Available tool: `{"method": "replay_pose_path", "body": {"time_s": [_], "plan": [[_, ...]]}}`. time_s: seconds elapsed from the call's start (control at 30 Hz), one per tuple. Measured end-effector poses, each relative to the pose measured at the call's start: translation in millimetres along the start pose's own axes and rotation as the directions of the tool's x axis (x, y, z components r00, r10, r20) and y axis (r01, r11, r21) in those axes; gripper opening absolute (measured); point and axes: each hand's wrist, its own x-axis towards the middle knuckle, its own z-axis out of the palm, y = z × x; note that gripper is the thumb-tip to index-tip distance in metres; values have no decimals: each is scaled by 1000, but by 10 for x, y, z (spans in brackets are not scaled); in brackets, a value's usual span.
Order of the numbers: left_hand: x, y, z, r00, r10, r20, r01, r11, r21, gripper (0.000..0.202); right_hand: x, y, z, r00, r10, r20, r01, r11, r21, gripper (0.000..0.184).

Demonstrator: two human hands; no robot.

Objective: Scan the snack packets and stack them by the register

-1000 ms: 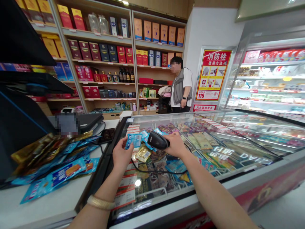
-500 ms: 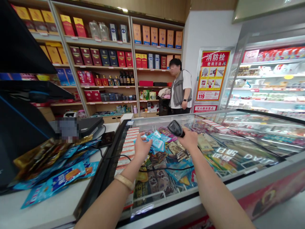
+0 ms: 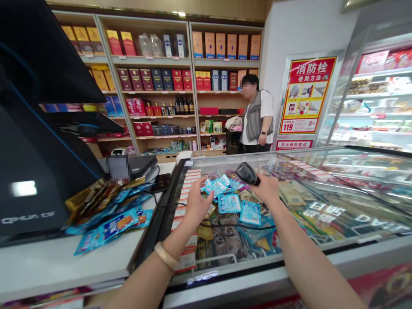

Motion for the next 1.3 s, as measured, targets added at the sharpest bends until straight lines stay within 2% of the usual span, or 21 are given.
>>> {"method": "replay_pose_path", "body": {"time_s": [0.1, 0.17, 0.27, 0.33, 0.4, 0.5, 0.6, 0.7, 0.83, 0.97, 1.1, 1.17, 1.2, 1.23, 1.3], "plan": [[-115, -24, -502, 995, 98, -20, -94, 987, 127, 38, -8, -24, -11, 1000, -17, 0, 17, 1000, 5, 30], [-207, -93, -906, 993, 112, -31, -102, 965, 241, 37, -14, -43, -14, 999, -43, -2, 43, 999, 10, 29], [-343, -287, -1510, 993, 73, -94, -26, 902, 431, 39, -25, -73, 3, 995, -100, -15, 100, 995, 26, 26], [-427, -447, -1851, 994, 23, -105, 37, 844, 535, 45, -36, -94, 31, 990, -138, -21, 139, 989, 44, 25], [-506, -593, -2109, 996, -16, -82, 64, 772, 632, 51, -51, -115, 67, 985, -172, -21, 173, 983, 64, 25], [-608, -749, -2332, 997, -65, -30, 67, 715, 696, 52, -79, -150, 114, 976, -219, -22, 220, 971, 89, 26], [-668, -837, -2422, 994, -107, -8, 83, 717, 692, 52, -108, -185, 139, 964, -264, -28, 266, 958, 108, 29], [-683, -891, -2477, 990, -139, -1, 107, 760, 641, 48, -125, -207, 149, 957, -291, -12, 291, 951, 107, 34], [-682, -890, -2565, 984, -173, -48, 169, 807, 566, 39, -124, -207, 174, 954, -300, -6, 299, 949, 100, 36], [-673, -715, -2616, 955, -218, -202, 295, 780, 552, 32, -120, -200, 199, 955, -295, -32, 297, 949, 107, 35], [-578, -417, -2521, 896, -152, -418, 365, 789, 495, 30, -133, -216, 190, 951, -306, -44, 309, 940, 145, 29], [-477, -277, -2388, 861, -176, -477, 371, 860, 351, 31, -142, -237, 179, 948, -312, -58, 317, 935, 160, 27], [-417, -218, -2300, 845, -226, -485, 371, 900, 227, 32, -147, -249, 175, 946, -316, -72, 324, 931, 168, 26], [-352, -167, -2197, 832, -298, -468, 371, 926, 70, 33, -151, -261, 173, 943, -322, -87, 332, 926, 177, 26], [-223, -89, -1961, 810, -446, -381, 377, 893, -246, 35, -158, -284, 169, 932, -343, -115, 360, 912, 198, 27]]}}
